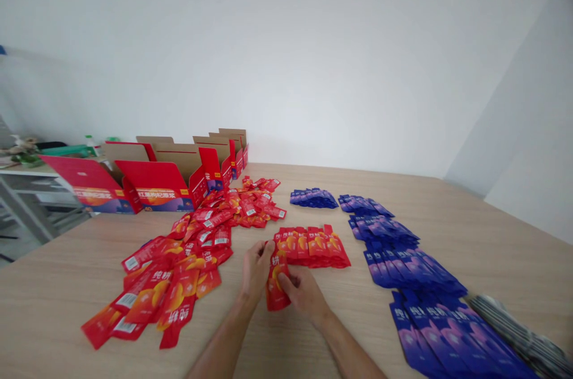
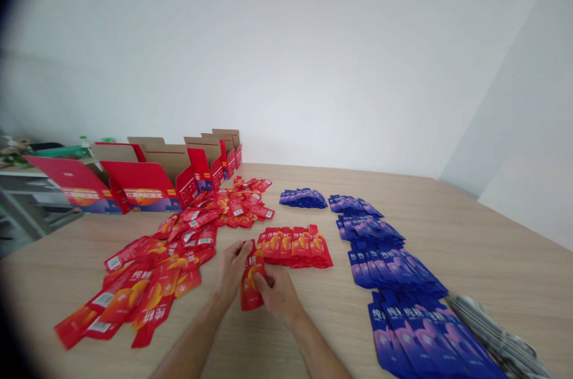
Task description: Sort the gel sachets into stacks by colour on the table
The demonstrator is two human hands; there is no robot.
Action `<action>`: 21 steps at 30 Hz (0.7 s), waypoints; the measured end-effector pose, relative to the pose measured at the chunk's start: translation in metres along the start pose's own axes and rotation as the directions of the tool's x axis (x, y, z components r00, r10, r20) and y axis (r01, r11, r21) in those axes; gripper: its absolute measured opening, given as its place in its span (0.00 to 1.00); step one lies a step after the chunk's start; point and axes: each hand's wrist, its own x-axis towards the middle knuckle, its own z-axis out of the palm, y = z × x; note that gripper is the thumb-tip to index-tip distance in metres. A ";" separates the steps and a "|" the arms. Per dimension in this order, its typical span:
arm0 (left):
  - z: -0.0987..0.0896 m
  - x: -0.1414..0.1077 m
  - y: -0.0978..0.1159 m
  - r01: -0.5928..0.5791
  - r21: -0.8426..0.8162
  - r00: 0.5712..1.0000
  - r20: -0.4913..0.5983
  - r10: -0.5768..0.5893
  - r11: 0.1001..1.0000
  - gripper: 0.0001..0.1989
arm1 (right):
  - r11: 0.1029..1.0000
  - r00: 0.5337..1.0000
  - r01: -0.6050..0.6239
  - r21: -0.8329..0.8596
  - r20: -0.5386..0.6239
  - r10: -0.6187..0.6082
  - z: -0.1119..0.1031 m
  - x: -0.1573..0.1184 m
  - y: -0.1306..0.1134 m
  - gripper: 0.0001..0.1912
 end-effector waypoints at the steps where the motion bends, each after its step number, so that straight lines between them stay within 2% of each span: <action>1: 0.000 0.000 0.000 0.023 -0.034 1.000 -0.009 -0.023 0.999 0.22 | 1.000 1.000 0.011 -0.020 0.011 -0.011 0.001 0.000 -0.002 0.26; 5: -0.001 0.002 0.001 0.028 -0.070 0.999 -0.031 -0.030 0.997 0.23 | 0.998 0.999 0.043 -0.054 0.013 -0.042 0.001 -0.001 -0.004 0.25; 8: -0.002 0.003 0.003 0.045 -0.079 0.999 0.003 -0.045 0.996 0.23 | 0.997 0.999 -0.006 -0.083 -0.033 0.004 -0.003 -0.002 0.002 0.25; 10: -0.002 0.002 0.003 0.108 -0.074 0.992 0.079 -0.102 0.991 0.24 | 0.993 0.992 -0.049 -0.106 -0.123 0.036 -0.008 -0.002 0.007 0.26; 12: -0.001 -0.001 0.001 0.158 -0.027 0.966 0.212 -0.149 0.987 0.25 | 0.990 0.971 -0.065 -0.127 -0.239 0.033 -0.013 -0.001 0.010 0.26; 14: 0.001 -0.003 -0.004 0.128 0.020 0.938 0.321 -0.128 0.992 0.24 | 0.989 0.944 -0.062 -0.134 -0.330 0.014 -0.015 -0.001 0.011 0.26; 15: 0.003 -0.004 -0.007 0.091 0.025 0.937 0.337 -0.094 0.996 0.24 | 0.991 0.935 -0.070 -0.113 -0.354 0.025 -0.015 -0.001 0.011 0.25; 17: 0.006 -0.004 -0.012 0.035 0.025 0.956 0.290 -0.040 0.999 0.23 | 0.994 0.935 -0.101 -0.033 -0.345 0.083 -0.011 -0.001 0.012 0.25; 21: 0.010 -0.003 -0.015 0.047 0.070 0.984 0.170 -0.058 0.996 0.23 | 0.991 0.952 -0.119 0.054 -0.276 0.129 -0.003 -0.001 0.014 0.24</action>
